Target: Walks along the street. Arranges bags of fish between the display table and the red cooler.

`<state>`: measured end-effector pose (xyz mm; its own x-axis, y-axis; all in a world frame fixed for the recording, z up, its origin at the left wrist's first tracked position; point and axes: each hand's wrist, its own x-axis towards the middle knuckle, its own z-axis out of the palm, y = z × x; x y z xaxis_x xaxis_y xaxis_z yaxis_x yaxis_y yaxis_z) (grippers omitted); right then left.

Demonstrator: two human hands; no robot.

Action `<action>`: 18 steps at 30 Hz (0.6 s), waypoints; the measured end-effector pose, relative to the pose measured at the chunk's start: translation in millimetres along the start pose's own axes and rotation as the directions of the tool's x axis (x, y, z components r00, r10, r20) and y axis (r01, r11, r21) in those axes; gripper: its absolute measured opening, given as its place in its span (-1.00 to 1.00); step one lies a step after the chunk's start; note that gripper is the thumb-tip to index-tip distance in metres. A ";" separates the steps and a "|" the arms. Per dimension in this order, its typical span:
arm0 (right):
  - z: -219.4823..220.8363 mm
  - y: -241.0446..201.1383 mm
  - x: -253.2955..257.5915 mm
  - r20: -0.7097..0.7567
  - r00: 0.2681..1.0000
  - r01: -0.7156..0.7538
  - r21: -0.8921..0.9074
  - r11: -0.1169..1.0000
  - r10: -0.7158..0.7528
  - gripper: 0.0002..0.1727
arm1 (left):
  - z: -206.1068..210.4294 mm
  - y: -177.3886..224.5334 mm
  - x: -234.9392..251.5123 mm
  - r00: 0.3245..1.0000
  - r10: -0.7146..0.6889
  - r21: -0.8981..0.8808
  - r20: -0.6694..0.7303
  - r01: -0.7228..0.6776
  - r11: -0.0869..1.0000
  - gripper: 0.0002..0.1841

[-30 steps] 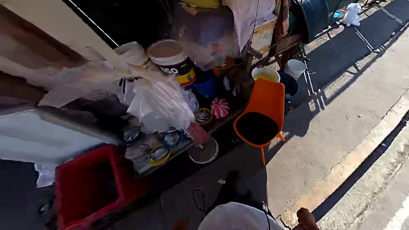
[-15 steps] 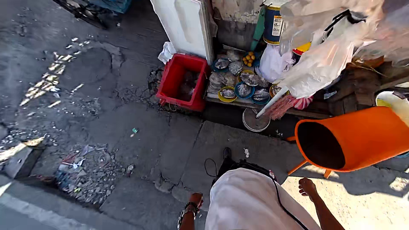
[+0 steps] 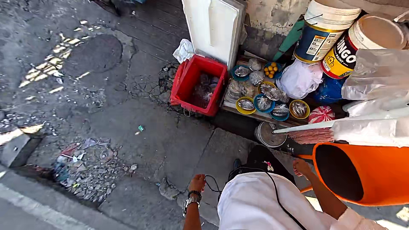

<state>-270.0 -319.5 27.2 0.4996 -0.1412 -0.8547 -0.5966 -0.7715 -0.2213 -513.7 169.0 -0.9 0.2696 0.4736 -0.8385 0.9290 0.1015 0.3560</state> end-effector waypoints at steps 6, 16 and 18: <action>-19.5 -98.5 70.5 0.129 0.992 0.023 -0.259 0.966 0.011 -0.56 | 19.6 1.4 -2.5 0.981 -0.190 -0.213 -0.048 0.176 0.961 -0.58; -68.7 -369.4 126.2 0.260 0.921 0.389 -0.550 0.739 -0.291 -0.58 | 67.0 44.9 -45.4 0.890 -0.456 -0.367 -0.011 0.421 0.829 -0.60; -71.9 -417.3 127.8 0.247 0.904 0.427 -0.525 0.736 -0.348 -0.60 | 62.3 61.6 -37.9 0.893 -0.450 -0.350 -0.010 0.419 0.838 -0.61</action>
<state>88.0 -60.3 44.1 0.5047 0.2938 -0.8117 0.1037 -0.9541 -0.2809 -450.9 102.8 27.1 -0.1798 0.3855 -0.9050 0.8028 0.5892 0.0915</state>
